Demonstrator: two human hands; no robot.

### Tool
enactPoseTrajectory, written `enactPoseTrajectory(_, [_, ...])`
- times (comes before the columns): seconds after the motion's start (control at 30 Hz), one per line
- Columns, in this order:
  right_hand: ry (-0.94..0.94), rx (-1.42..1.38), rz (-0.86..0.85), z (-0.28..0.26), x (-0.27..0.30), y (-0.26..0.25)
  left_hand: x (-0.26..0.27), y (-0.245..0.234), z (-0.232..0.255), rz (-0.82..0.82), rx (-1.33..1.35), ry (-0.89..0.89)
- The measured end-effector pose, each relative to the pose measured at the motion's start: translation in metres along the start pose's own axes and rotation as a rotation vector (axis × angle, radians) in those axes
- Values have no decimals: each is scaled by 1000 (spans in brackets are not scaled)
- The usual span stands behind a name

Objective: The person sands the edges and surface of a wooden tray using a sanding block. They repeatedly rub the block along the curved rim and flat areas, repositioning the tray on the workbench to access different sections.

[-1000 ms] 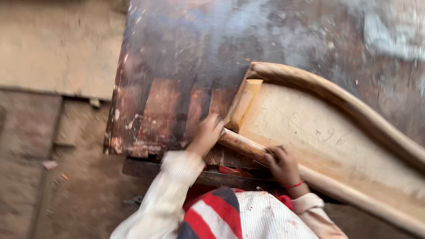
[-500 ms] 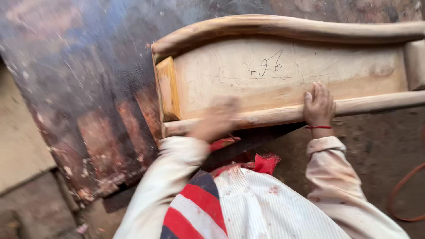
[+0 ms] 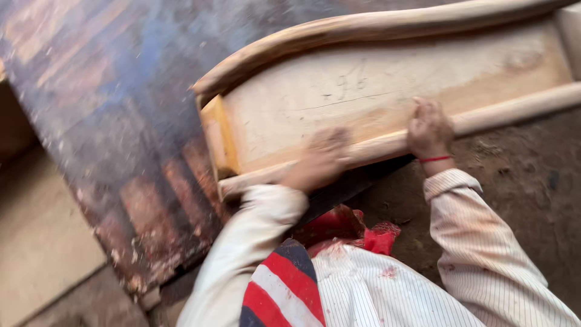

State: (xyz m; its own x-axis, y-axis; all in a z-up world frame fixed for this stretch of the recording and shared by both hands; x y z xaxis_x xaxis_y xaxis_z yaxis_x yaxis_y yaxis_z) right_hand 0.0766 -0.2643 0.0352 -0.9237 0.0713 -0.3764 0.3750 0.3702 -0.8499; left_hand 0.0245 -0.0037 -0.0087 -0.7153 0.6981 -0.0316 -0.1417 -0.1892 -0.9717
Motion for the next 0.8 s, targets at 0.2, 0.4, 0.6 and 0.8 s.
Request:
enactPoseTrajectory(0.2, [6,-31,-27,60,-13,-14,19,-63,26,302,-14,222])
enactPoseTrajectory(0.4, [-22,28,223,119,-12,-46,52,-37,-37,-284,55,-224])
enactPoseTrajectory(0.6, [50,23,107,127,-3,-42,-78,-50,92,60,166,132])
enactPoseTrajectory(0.8, [-59,52,160,102,-31,-55,52,-99,-2,-78,74,-36])
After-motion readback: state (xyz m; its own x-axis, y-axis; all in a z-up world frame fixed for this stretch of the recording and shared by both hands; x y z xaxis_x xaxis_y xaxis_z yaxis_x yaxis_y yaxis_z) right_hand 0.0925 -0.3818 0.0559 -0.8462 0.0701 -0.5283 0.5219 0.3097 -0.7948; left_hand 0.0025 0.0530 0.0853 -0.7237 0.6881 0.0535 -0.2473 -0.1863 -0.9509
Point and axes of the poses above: each hand's wrist, its own x-axis away from the middle knuckle, its own y-axis out of the palm, z = x × y, the point moved 10 cm from there along -x, towards the middle knuckle, and after that the axes turned 5 degrees about z, right-handed, at the moved point
